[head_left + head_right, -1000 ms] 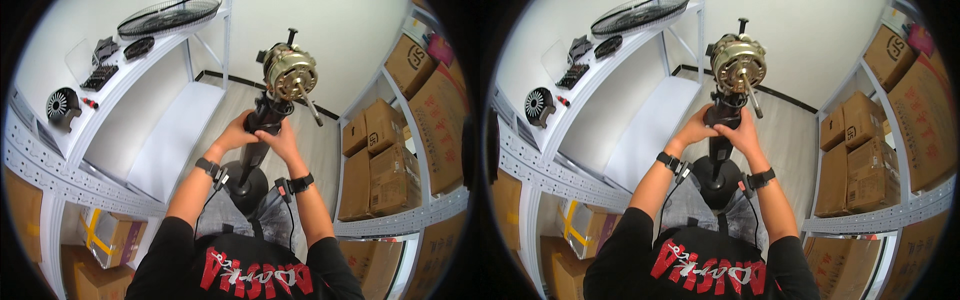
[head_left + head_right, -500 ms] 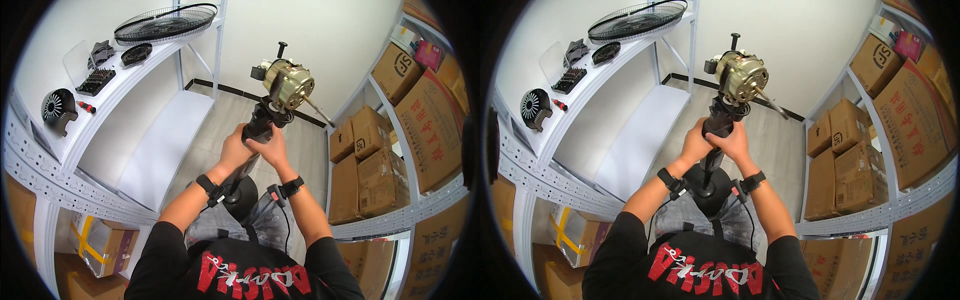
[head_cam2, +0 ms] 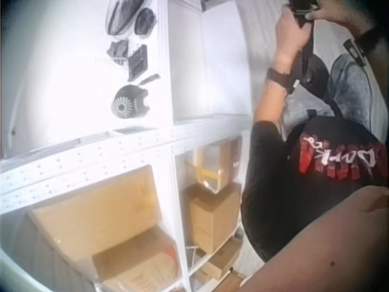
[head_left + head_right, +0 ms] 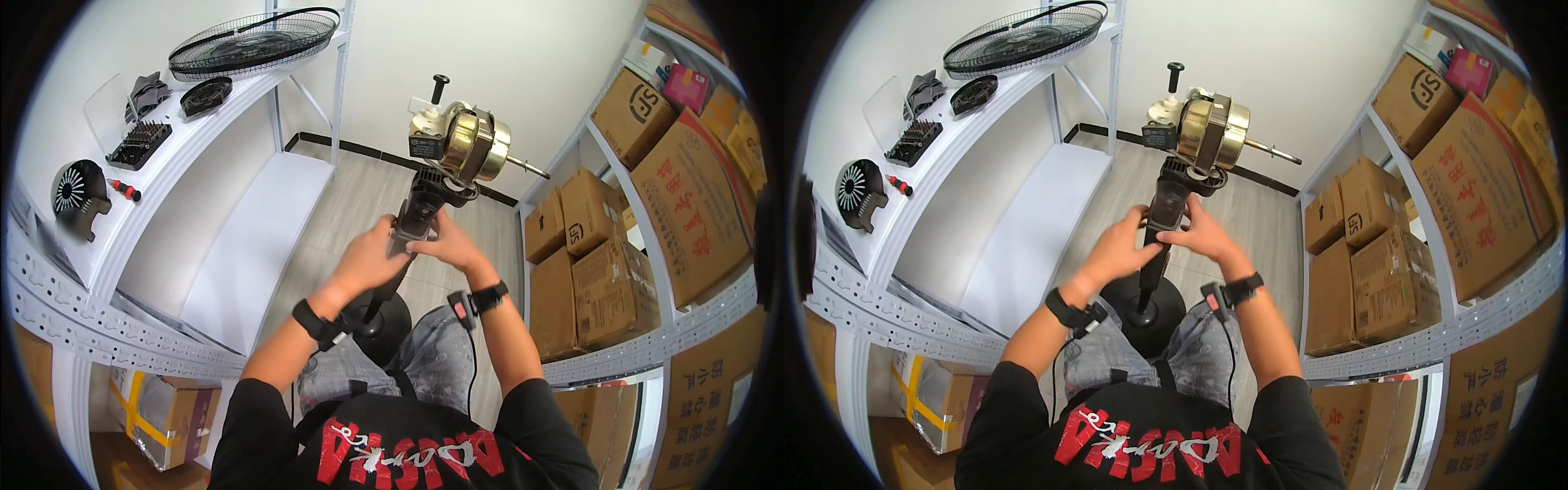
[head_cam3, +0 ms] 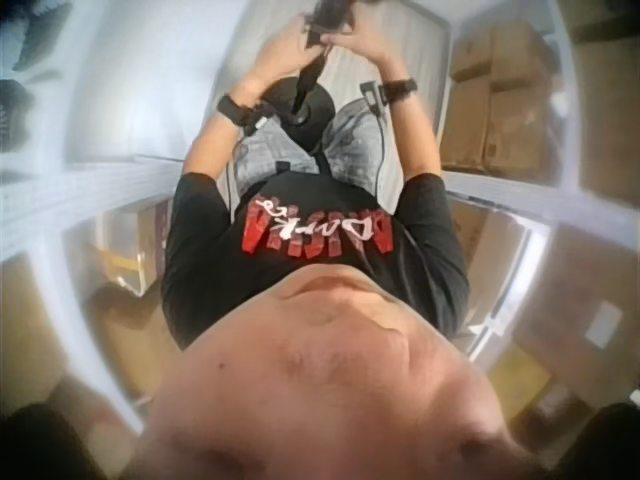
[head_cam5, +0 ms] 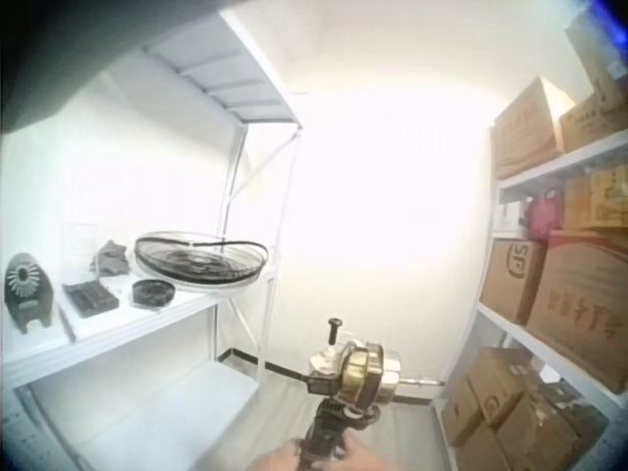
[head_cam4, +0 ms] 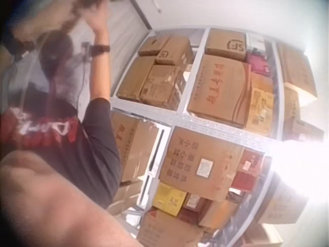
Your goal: The person secures a mechanical component onto a black stand using a screwdriver. They tighten a screw, rotate the component to check alignment, and continue adjusting the fastener.
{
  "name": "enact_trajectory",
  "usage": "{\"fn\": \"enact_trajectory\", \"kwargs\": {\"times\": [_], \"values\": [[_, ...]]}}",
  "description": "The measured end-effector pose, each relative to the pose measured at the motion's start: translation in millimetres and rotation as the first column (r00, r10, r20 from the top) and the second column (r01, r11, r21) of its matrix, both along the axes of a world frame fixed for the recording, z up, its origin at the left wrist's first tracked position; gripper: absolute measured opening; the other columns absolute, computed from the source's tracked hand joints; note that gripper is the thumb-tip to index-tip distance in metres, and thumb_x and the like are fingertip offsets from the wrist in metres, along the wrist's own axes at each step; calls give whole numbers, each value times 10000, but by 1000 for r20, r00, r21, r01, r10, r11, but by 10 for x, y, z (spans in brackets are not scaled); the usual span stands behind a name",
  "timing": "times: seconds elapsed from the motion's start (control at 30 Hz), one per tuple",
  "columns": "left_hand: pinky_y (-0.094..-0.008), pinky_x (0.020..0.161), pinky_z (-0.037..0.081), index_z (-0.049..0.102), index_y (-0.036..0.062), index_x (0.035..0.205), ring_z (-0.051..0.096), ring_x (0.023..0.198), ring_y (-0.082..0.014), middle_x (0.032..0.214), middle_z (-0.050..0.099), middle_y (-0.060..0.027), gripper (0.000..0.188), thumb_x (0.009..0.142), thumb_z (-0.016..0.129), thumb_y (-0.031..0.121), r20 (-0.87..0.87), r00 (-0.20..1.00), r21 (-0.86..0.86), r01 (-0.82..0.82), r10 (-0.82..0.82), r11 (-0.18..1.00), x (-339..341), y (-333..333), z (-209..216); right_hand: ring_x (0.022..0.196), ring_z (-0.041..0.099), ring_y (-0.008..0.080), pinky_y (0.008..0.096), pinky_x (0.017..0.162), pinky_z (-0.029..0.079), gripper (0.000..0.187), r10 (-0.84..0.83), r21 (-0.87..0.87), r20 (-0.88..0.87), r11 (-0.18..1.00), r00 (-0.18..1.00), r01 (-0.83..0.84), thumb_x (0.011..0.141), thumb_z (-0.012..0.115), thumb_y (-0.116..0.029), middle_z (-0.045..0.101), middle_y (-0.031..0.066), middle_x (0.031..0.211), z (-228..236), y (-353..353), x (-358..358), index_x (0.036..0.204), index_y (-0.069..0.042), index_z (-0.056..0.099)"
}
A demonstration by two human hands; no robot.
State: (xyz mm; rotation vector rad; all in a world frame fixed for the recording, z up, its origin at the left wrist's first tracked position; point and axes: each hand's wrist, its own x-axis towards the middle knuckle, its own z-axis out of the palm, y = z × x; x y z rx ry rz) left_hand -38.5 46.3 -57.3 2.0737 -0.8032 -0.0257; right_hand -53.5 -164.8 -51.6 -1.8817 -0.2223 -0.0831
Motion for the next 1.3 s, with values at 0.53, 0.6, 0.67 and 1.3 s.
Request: {"fn": "enact_trajectory", "kwargs": {"times": [0.53,0.6,0.67,1.3], "values": [[-411,955,486,294,12,1422,588,1130,-357,1222,558,-200,985,625,841,201,26,996,-353,90,-86,931,254,-309,-203,1090,633,219,361,953,492,774,-71,-124,57,989,996,77,654,884,-315,651,111,1206,-5,105,-12,1291,-20,556],[-430,940,491,315,-24,1387,588,1112,-404,1202,551,-233,951,620,831,201,121,985,-323,-75,119,943,73,-416,-185,1142,607,215,360,1006,462,785,93,-67,95,994,991,-86,648,879,-273,635,100,1246,62,-4,25,1316,-21,554],[-459,925,490,338,-48,1343,587,1080,-439,1184,545,-263,911,630,837,222,85,971,-335,-185,225,924,-57,-449,-187,1223,551,210,358,1082,404,837,228,59,97,970,969,-234,636,867,-203,600,82,1297,150,37,70,1373,-22,513],[-352,1073,410,411,19,1434,532,1221,-201,1316,569,-105,913,693,872,285,-343,820,-375,326,-457,868,846,-136,-283,971,677,206,362,855,518,701,-373,-241,200,878,906,415,716,868,-447,710,107,1043,76,342,-311,1200,-22,592]]}}
